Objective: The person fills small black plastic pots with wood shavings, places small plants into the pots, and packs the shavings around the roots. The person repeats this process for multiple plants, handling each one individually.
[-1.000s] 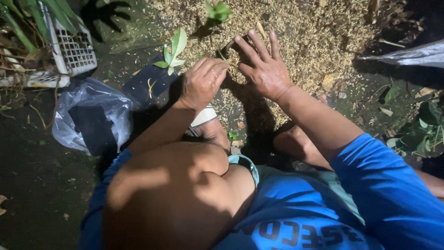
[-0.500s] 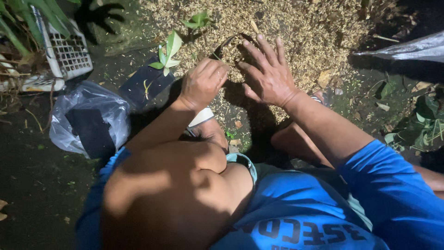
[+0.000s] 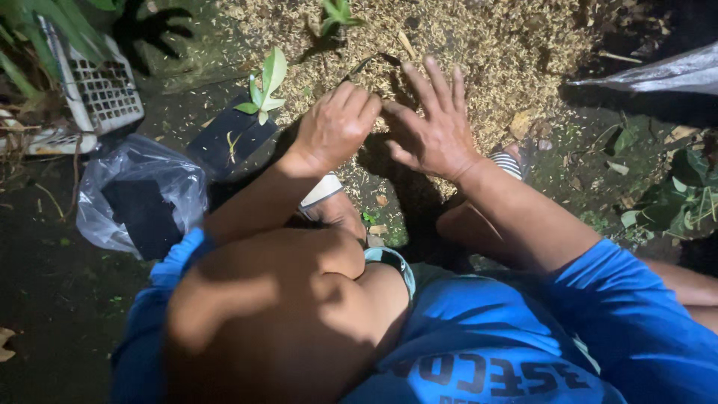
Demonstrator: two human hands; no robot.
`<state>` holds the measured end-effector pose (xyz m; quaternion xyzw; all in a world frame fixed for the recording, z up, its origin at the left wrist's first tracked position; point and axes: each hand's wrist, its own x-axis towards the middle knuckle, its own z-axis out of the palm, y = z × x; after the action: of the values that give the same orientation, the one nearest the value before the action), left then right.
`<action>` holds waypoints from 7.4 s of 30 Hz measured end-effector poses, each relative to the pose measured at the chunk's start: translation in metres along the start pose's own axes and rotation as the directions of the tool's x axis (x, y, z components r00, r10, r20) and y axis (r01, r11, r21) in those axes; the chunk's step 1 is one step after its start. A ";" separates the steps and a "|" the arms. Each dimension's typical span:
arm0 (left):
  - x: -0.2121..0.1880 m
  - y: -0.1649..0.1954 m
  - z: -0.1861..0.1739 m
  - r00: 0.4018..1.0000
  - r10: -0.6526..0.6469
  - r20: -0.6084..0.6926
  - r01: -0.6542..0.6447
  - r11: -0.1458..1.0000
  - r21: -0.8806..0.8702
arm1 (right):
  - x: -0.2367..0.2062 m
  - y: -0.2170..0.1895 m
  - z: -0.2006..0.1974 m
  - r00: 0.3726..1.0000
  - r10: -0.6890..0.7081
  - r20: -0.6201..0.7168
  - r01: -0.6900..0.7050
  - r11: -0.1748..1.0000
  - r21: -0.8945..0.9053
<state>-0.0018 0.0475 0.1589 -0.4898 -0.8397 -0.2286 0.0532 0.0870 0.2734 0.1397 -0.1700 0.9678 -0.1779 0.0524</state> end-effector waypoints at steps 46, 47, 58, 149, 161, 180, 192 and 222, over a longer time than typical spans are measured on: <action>-0.023 -0.001 0.035 0.973 -0.222 -0.072 0.206 0.962 -0.177 | 0.003 -0.011 -0.009 0.980 0.037 -0.194 -0.047 0.998 -0.046; -0.024 0.000 0.034 0.970 -0.231 -0.076 0.214 0.958 -0.190 | 0.006 -0.012 -0.005 0.979 0.021 -0.203 -0.036 0.997 -0.072; -0.036 0.015 0.019 0.894 -0.448 -0.019 0.441 0.886 -0.141 | 0.023 -0.017 0.003 0.988 -0.004 -0.153 -0.008 0.997 -0.081; -0.001 0.013 0.021 0.886 -0.458 0.065 0.408 0.705 -0.580 | 0.004 0.008 0.066 0.969 0.080 -0.233 -0.097 0.993 -0.063; 0.003 0.011 0.025 0.883 -0.469 -0.010 0.389 0.744 -0.544 | -0.001 0.002 0.035 0.978 0.148 -0.146 -0.131 0.984 0.120; 0.008 0.011 0.049 0.966 -0.257 0.031 0.259 0.946 -0.194 | -0.026 0.007 0.032 0.956 0.260 -0.137 -0.203 0.920 0.335; 0.004 0.014 0.033 0.969 -0.238 -0.067 0.225 0.960 -0.167 | -0.020 0.009 0.015 0.960 0.166 -0.223 -0.130 0.977 0.168; -0.014 0.019 0.038 0.940 -0.302 0.161 0.294 0.953 0.072 | -0.005 0.003 0.000 0.991 0.085 -0.101 -0.077 0.993 0.084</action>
<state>0.0272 0.0605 0.1272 -0.3733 -0.9107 -0.1718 -0.0424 0.0907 0.2775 0.1394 -0.1186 0.9675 -0.2228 0.0154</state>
